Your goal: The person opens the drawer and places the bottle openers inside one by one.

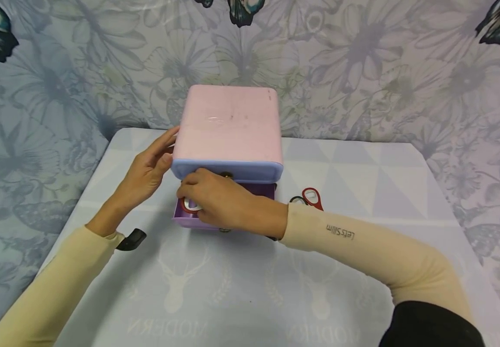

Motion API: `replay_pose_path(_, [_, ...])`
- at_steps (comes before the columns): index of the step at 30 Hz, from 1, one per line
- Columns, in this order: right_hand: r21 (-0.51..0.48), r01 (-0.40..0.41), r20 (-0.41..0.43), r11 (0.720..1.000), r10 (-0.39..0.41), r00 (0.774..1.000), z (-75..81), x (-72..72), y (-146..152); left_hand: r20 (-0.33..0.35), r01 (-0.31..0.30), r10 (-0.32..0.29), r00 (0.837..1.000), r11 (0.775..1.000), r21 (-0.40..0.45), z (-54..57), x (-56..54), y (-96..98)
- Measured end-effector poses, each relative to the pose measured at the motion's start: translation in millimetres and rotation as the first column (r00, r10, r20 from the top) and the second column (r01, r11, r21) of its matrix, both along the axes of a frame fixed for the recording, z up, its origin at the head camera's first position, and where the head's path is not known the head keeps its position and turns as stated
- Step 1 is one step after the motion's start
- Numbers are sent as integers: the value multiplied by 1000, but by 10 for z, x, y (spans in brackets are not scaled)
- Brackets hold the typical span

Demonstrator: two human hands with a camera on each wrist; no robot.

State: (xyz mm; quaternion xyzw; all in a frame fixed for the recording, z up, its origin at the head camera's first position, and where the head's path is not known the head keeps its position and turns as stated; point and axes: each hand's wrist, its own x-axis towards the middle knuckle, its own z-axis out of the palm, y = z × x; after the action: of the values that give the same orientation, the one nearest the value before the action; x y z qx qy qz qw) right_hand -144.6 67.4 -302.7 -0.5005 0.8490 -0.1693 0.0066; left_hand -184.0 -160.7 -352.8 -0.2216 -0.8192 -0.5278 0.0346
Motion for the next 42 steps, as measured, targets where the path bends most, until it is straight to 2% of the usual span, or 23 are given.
replay_pose_path(3, [-2,6,3,1000,-6,1000,-10,4,-2,-3,0,0,1000,1000,0,-3,4,-3])
replay_pose_path(7, [-3,28,48,1000,-27,998,2,6,16,0,-7,7,1000,1000,-4,0,2,-5])
replay_pose_path(14, [-2,50,114,999,-50,992,88,27,146,-4,-2,2,1000,1000,9,-2,-19,-2])
replay_pose_path(24, [-151,100,135,983,-80,988,184,101,629,7,-2,2,1000,1000,30,5,-24,10])
replay_pose_path(31, [-236,142,130,961,-114,985,148,145,941,25,-14,13,1000,999,36,17,-13,5])
replay_pose_path(37, [-247,227,119,942,-203,972,62,193,1200,29,-15,14,999,999,32,20,-13,12])
replay_pose_path(42, [-264,254,108,931,-233,967,6,206,1356,32,-17,16,999,999,28,21,-10,15])
